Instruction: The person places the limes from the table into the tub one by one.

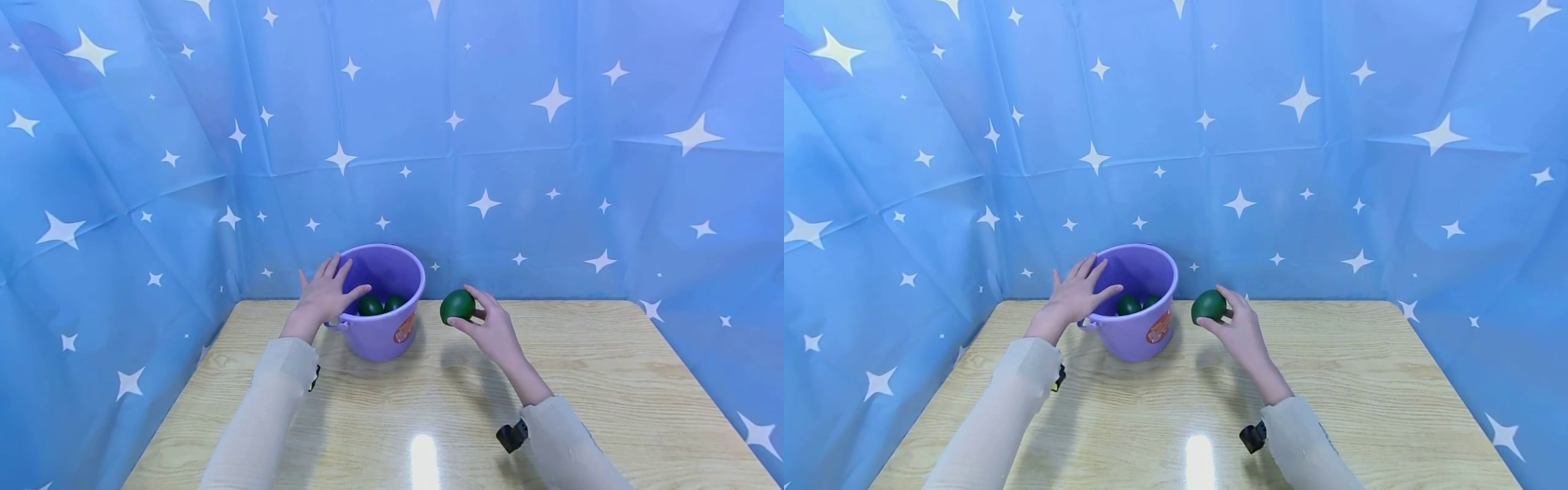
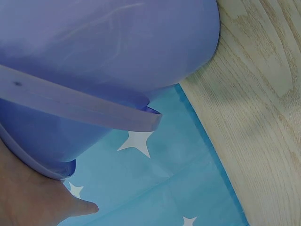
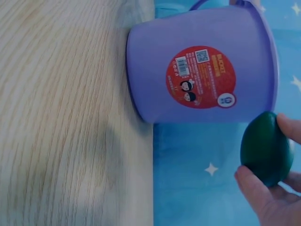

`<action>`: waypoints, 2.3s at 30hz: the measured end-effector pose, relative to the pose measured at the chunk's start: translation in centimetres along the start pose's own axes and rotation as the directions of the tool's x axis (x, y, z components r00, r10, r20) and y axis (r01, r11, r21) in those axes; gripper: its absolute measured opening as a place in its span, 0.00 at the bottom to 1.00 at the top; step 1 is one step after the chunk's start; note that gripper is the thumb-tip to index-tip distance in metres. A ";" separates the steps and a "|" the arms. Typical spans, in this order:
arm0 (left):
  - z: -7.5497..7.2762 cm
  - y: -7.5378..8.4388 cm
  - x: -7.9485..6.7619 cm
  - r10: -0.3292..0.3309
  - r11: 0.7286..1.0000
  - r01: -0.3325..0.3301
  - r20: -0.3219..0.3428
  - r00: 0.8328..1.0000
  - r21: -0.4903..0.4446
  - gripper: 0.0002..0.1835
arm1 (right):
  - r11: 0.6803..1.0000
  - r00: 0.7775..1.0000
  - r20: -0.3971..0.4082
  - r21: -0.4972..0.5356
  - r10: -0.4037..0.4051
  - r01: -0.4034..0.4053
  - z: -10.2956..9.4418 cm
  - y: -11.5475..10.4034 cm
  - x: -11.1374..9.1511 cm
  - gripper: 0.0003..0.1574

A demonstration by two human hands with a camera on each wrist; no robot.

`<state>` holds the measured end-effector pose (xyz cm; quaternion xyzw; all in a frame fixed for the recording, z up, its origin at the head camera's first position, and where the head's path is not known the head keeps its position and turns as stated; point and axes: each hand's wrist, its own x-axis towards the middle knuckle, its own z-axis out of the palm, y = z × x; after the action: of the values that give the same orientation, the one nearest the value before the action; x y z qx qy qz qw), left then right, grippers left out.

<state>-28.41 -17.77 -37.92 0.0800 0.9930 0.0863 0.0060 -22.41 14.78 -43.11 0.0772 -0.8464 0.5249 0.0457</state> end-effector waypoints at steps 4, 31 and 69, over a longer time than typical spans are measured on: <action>0.0 0.0 0.0 0.000 1.000 0.000 0.002 1.000 -0.001 0.49 | 1.000 1.000 -0.001 -0.003 -0.005 0.005 0.0 -0.2 -0.1 0.48; 0.0 0.0 0.1 -0.006 1.000 0.006 0.003 1.000 -0.016 0.49 | 0.999 0.999 -0.006 -0.003 -0.048 0.048 -0.4 -1.4 0.0 0.48; -0.3 0.3 -0.3 0.002 1.000 -0.002 -0.003 1.000 -0.015 0.49 | 0.994 0.996 -0.002 0.052 -0.092 0.092 0.1 -2.8 0.6 0.46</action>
<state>-28.09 -17.61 -37.60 0.0806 0.9923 0.0940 0.0050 -22.49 13.45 -40.59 0.1175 -0.8279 0.5442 0.0678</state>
